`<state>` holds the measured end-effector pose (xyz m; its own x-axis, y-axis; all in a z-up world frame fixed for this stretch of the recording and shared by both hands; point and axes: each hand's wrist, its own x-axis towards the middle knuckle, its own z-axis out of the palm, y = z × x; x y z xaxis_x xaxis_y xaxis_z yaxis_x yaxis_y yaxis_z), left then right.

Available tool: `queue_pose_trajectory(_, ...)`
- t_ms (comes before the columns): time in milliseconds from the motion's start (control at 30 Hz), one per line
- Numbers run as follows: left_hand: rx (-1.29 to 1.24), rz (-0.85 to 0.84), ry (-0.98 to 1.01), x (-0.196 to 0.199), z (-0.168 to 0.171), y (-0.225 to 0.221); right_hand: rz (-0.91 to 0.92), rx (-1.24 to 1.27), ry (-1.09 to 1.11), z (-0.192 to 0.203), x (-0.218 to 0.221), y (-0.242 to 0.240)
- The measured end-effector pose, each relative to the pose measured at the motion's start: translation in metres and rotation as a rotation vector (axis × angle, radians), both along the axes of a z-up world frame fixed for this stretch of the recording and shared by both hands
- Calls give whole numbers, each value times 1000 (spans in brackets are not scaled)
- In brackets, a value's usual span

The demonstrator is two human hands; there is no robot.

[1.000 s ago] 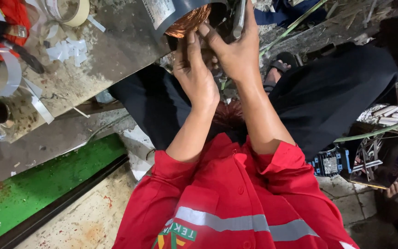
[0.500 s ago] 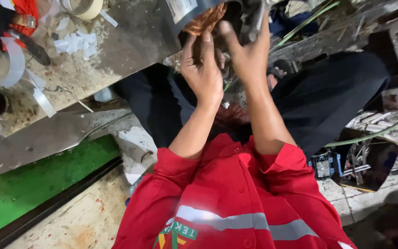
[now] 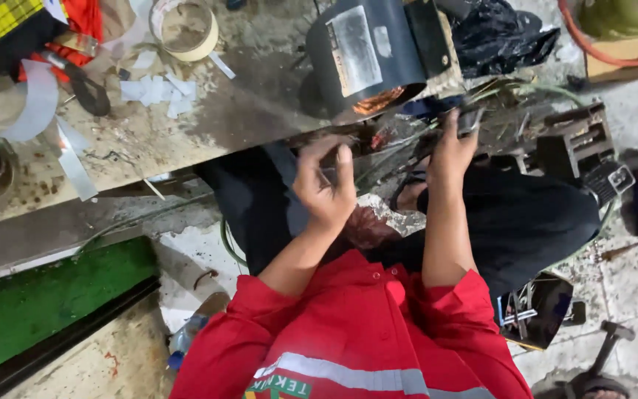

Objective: Adjusting and repairing internal components of a motor stator using hand tools like pliers and a hammer.

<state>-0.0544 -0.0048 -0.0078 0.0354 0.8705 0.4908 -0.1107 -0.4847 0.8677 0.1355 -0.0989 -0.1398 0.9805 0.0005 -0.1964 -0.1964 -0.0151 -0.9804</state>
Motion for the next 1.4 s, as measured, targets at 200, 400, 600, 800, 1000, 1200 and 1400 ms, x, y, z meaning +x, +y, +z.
queue_pose_trajectory(200,136,-362,310,-9,38,74,105,-214,346,-90,73,-20)
queue_pose_trajectory(400,124,-613,472,2,35,109,63,-641,-255,-6,52,8)
queue_pose_trajectory(600,72,-570,333,8,41,108,718,-466,-968,168,-1,42)
queue_pose_trajectory(800,73,-473,381,-11,78,112,967,-297,-906,198,-19,44)
queue_pose_trajectory(1000,72,-430,950,-23,184,124,1247,58,-420,207,-61,73)
queue_pose_trajectory(1200,311,-491,1591,34,202,139,1237,-317,-719,228,-61,80)
queue_pose_trajectory(1400,475,-470,1689,72,170,124,1226,-24,-602,235,-57,74)
